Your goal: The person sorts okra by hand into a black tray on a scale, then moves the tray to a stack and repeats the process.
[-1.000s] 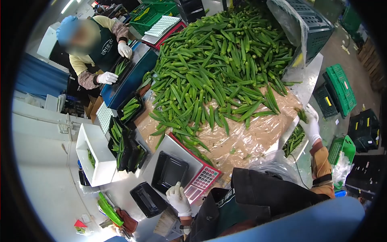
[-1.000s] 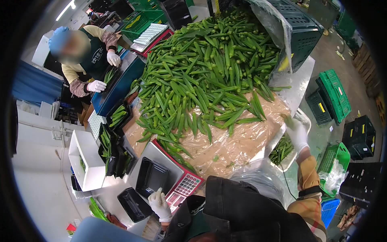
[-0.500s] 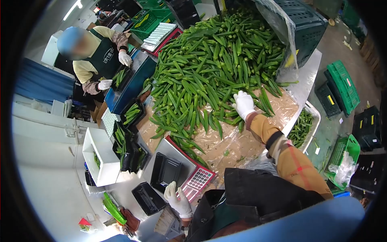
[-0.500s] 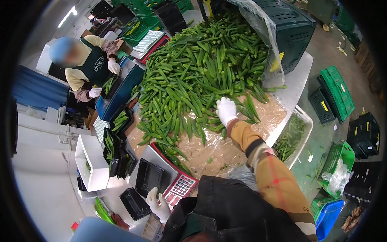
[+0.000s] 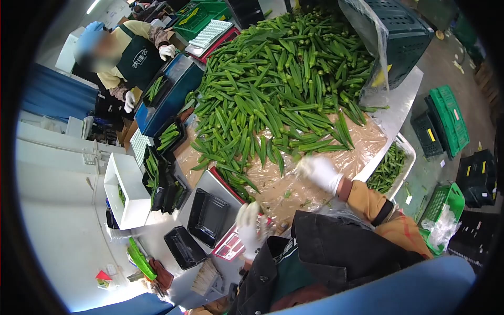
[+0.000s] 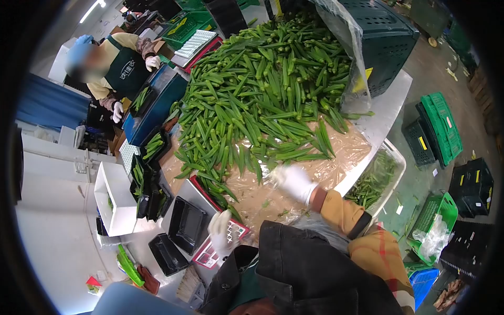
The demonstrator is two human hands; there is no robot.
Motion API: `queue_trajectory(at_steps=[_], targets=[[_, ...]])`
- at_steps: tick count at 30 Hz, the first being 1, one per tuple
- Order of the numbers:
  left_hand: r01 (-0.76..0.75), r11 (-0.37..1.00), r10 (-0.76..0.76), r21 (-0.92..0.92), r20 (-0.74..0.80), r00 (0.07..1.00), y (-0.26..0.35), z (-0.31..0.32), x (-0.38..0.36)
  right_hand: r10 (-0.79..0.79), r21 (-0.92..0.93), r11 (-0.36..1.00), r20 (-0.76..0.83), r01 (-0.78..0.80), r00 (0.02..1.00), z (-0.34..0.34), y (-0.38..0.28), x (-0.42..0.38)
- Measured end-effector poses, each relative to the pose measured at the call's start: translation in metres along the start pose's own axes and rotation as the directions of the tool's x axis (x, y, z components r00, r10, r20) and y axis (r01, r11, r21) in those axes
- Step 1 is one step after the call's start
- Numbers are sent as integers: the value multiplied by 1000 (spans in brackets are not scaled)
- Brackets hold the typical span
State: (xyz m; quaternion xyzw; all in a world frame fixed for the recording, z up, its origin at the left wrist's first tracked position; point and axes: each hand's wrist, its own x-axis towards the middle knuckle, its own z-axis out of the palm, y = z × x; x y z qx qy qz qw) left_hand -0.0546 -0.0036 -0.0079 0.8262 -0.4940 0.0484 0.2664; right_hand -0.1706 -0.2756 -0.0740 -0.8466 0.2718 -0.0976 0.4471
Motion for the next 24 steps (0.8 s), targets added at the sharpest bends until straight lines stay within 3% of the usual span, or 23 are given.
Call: queue_trajectory(at_steps=[1, 4, 6, 7, 9, 10, 11, 12, 13, 14, 15, 17, 18, 21, 23, 24], targets=[[-70, 997, 72, -44, 54, 996, 13, 9, 15, -53, 140, 989, 121, 36, 991, 7, -15, -16], [-136, 990, 129, 34, 164, 978, 51, 24, 54, -115, 173, 982, 224, 76, 968, 14, -39, -43], [-79, 992, 100, -96, 239, 966, 42, 41, 52, -127, 197, 977, 243, 79, 962, 6, -37, -49], [-49, 986, 92, -157, 280, 956, 32, 52, 50, 68, 517, 828, 287, -215, 955, 4, -17, -55], [20, 979, 38, -205, 276, 960, 12, 66, 34, 166, 418, 877, 203, -238, 965, -38, 20, -70], [65, 969, -2, -240, 256, 967, 4, 70, 26, 240, 242, 919, 285, -312, 928, -68, 50, -80], [111, 955, -44, -276, 237, 971, -4, 74, 18, -11, -162, 985, 281, 59, 960, -109, 69, -99], [176, 947, -108, -268, 250, 962, -11, 77, 13, 391, -562, 786, 131, -257, 911, -126, 67, -112], [205, 948, -138, -244, 263, 955, -18, 84, 9, 619, -827, 463, 45, -318, 784, -147, 65, -115], [234, 947, -169, -219, 277, 946, -21, 87, 7, 456, -854, 393, -141, -341, 879, -152, 74, -123], [262, 946, -200, -194, 289, 936, -24, 92, 5, 354, -796, 497, -178, -346, 918, -156, 84, -123], [233, 962, -186, -142, 280, 942, -29, 110, 12, 331, -490, 764, -259, -419, 907, -146, 97, -100], [253, 963, -215, -90, 302, 929, -26, 116, 19, 325, -401, 828, -229, -393, 918, -139, 94, -78], [312, 947, -316, 70, 357, 879, -23, 134, 32, 173, -218, 947, -281, -238, 944, -98, 61, -13], [326, 931, -364, 163, 384, 849, -24, 141, 37, 21, -263, 956, -380, -130, 925, -59, 64, 32], [335, 936, -350, 105, 333, 875, -39, 155, 25, 53, -331, 928, -343, -174, 938, -46, 62, 52]])
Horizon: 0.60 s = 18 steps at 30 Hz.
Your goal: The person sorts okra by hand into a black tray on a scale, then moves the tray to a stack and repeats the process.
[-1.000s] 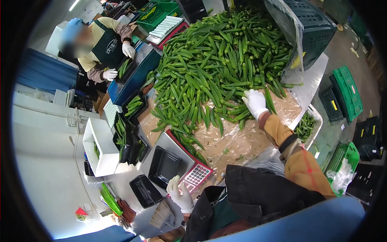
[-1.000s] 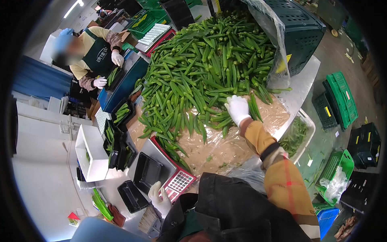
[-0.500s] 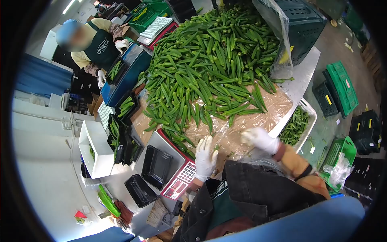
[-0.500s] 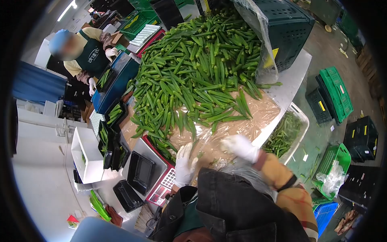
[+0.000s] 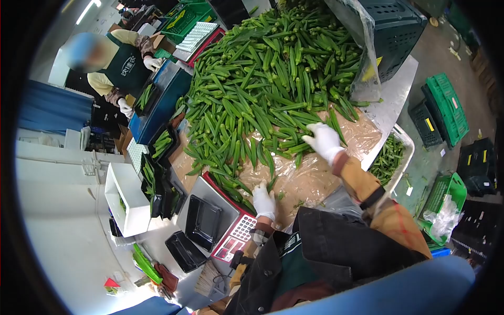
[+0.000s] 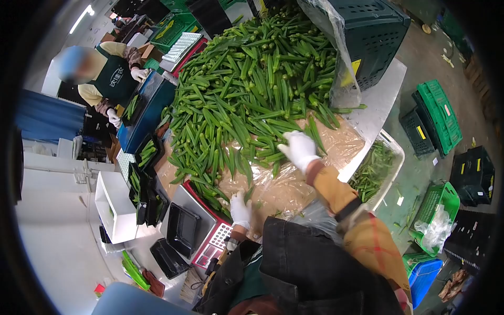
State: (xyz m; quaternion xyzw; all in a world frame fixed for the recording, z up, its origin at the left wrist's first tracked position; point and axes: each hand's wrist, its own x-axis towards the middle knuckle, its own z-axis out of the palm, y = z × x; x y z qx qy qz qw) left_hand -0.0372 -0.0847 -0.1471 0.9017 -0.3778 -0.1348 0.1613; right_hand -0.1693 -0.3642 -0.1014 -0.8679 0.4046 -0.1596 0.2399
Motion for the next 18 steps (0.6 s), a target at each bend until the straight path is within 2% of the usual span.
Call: queue_trajectory(at_steps=[3, 7, 8, 9, 10, 11, 12, 13, 15, 17, 18], targets=[[-2, 998, 0, -67, -22, 1000, -3, 0, -7, 83, -223, 974, 164, -45, 983, 33, -27, 28], [11, 995, -16, -97, -59, 998, -3, 2, -9, 106, 23, 994, 105, -108, 989, 48, -19, 42], [21, 994, -27, -103, -60, 998, -3, 3, -9, 164, 148, 972, 143, -185, 976, 50, -13, 42], [31, 993, -39, -113, -61, 997, -1, 1, -9, 125, 278, 949, 100, -148, 987, 65, 6, 40], [41, 991, -49, -125, -61, 997, 1, 0, -9, 190, 520, 787, 310, -333, 932, 49, 11, 36], [43, 990, -51, -135, -63, 997, 2, -1, -9, 183, 661, 536, 516, -525, 837, 31, 17, 31], [40, 989, -50, -146, -63, 997, 2, -2, -8, 177, 680, 397, 602, -616, 779, -2, 12, 25], [33, 987, -43, -156, -62, 997, 2, -2, -7, 115, 734, 180, 645, -654, 756, -10, 21, 16], [27, 988, -40, -153, -79, 996, -1, 2, -7, 24, 739, -56, 673, -672, 739, -33, 34, -3], [42, 979, -59, -200, -81, 995, -1, 1, -7, 29, 735, -65, 678, -675, 735, -63, 53, -26], [23, 975, -42, -222, -84, 996, -4, 0, -6, 122, 720, 28, 686, -693, 717, -87, 65, -40]])
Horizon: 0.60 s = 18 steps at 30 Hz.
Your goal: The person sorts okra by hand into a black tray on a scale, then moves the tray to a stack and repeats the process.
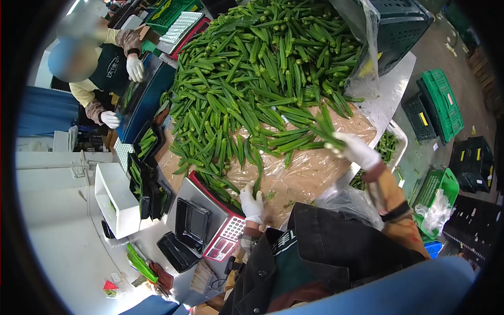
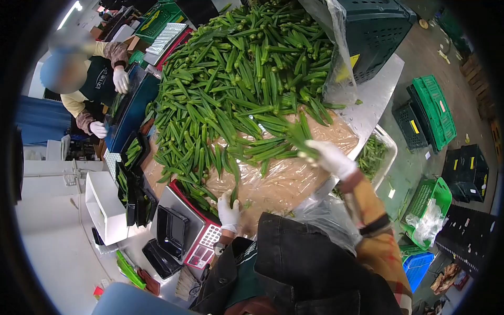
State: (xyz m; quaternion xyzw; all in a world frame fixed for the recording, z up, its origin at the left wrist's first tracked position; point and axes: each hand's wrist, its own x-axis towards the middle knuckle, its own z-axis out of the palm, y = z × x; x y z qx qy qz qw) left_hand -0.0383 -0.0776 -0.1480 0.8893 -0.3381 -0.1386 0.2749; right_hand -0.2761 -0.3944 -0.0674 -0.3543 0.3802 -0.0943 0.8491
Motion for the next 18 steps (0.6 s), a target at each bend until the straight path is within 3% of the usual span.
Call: queue_trajectory(at_steps=[1, 2, 3, 4, 5, 6, 8, 9, 10, 11, 12, 13, 15, 16, 17, 18], targets=[[-15, 1000, 15, -23, -2, 1000, -5, -2, 1, 14, -95, 995, -90, -22, 996, -25, -5, -23], [-28, 999, 28, -46, -5, 1000, -9, -3, 2, -30, -225, 973, 59, 43, 998, -73, -3, -43], [-14, 994, 9, -106, -47, 999, -11, -3, 5, 27, -420, 904, -135, -82, 990, -80, -26, -80], [-2, 986, -13, -167, -87, 996, -12, -3, 8, -124, -727, 679, -245, -97, 962, -129, -8, -97], [10, 974, -39, -227, -124, 991, -10, -1, 11, -301, -919, 356, -283, -168, 911, -168, 6, -107], [-6, 990, -9, -143, -108, 994, 27, -18, 21, -339, -913, 310, -365, -264, 867, -161, 0, -111], [-238, 966, 224, -97, -136, 965, 68, -23, 47, -429, -864, 226, -503, -450, 751, -126, -24, -115], [-299, 934, 278, -196, -127, 952, 81, -13, 62, -494, -885, 425, -403, -191, 770, -131, -5, -93], [-400, 908, 392, -123, -83, 916, 97, -9, 77, -576, -815, 571, -316, 95, 754, -135, 12, -68], [-462, 867, 461, -188, -53, 886, 116, -5, 89, -604, -934, 354, -197, 38, 772, -97, 1, -54], [-525, 829, 535, -193, 3, 845, 120, 11, 102, -635, -956, 288, -146, 57, 759, -66, 3, -37], [-587, 805, 593, -86, 70, 802, 123, 24, 110, -682, -963, 197, 2, 186, 732, -58, 18, -1], [-581, 804, 534, 125, 276, 799, 117, 46, 110, -699, -940, 102, 164, 325, 696, -4, 28, 32], [-578, 804, 526, 136, 291, 799, 117, 45, 105, -613, -924, -27, 316, 381, 724, 6, 39, 50], [-577, 803, 517, 149, 306, 799, 114, 41, 93, -527, -938, -216, 345, 270, 776, 26, 52, 53], [-575, 802, 506, 164, 324, 799, 108, 35, 82, -475, -938, -236, 341, 255, 812, 32, 64, 52]])
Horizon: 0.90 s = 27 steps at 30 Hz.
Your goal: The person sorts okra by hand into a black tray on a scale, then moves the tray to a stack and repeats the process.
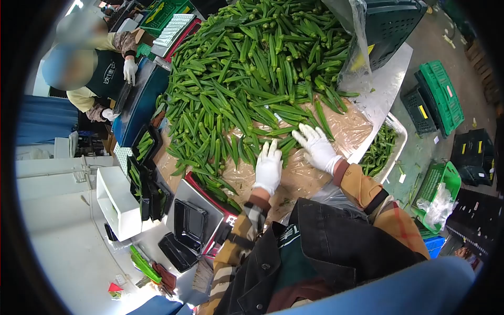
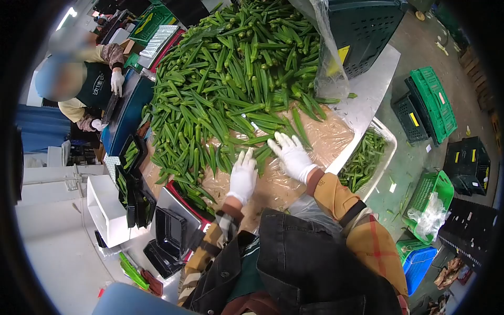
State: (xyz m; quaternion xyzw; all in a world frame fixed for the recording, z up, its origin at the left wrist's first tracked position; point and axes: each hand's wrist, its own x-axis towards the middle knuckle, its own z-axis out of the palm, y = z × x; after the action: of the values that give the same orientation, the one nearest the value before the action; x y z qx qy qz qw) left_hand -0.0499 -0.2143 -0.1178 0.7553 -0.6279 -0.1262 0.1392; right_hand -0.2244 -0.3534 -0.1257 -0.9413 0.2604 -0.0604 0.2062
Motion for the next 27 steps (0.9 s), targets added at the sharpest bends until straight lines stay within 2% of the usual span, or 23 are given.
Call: queue_trajectory(at_steps=[4, 7, 8, 11, 12, 14, 17, 18, 19, 20, 21, 23, 25, 26, 27], targets=[[-50, 996, 49, 78, 14, 999, -8, 6, -63, -98, 12, 995, 195, 97, 976, 4, -16, -27], [8, 993, -12, -117, -38, 999, 4, 18, -95, -123, 8, 992, 248, 125, 961, -12, -28, -38], [48, 985, -52, -164, -23, 998, 8, 21, -103, -151, 31, 988, 130, 148, 980, -8, -28, -37], [96, 974, -104, -204, -25, 994, 18, 22, -112, -148, 85, 986, 100, 140, 984, -7, -40, -16], [116, 968, -128, -223, -41, 991, 21, 21, -114, -149, 91, 984, -16, 150, 989, 10, -42, -10], [144, 955, -167, -259, -71, 983, 25, 18, -119, -166, 57, 985, 21, 164, 986, 19, -53, 8], [105, 926, -211, -363, -268, 940, 19, 15, -125, -184, 86, 979, -23, 186, 983, 30, -61, 20], [82, 920, -237, -382, -380, 894, 16, 10, -125, -179, 107, 978, -26, 180, 984, 29, -62, 20], [140, 880, -332, -453, -378, 864, 10, 6, -127, -171, 130, 976, -24, 173, 985, 28, -63, 20], [195, 829, -427, -523, -368, 826, 3, 3, -128, -140, 230, 964, -2, 137, 990, 24, -59, 16], [244, 768, -518, -593, -350, 781, -6, 1, -129, -146, 270, 949, -80, 162, 986, 19, -53, 10], [307, 675, -626, -671, -301, 719, -22, -12, -124, -119, 442, 883, -111, 156, 987, -4, -28, -8], [374, 673, -679, -638, -333, 654, -48, -11, -117, 6, 712, 702, -22, 11, 1000, -45, 8, -43], [325, 677, -665, -660, -361, 653, -52, -18, -106, 117, 785, 563, 234, -259, 965, -79, 29, -65], [273, 680, -651, -680, -390, 651, -51, -30, -91, 146, 764, 501, 389, -407, 910, -110, 54, -86]])
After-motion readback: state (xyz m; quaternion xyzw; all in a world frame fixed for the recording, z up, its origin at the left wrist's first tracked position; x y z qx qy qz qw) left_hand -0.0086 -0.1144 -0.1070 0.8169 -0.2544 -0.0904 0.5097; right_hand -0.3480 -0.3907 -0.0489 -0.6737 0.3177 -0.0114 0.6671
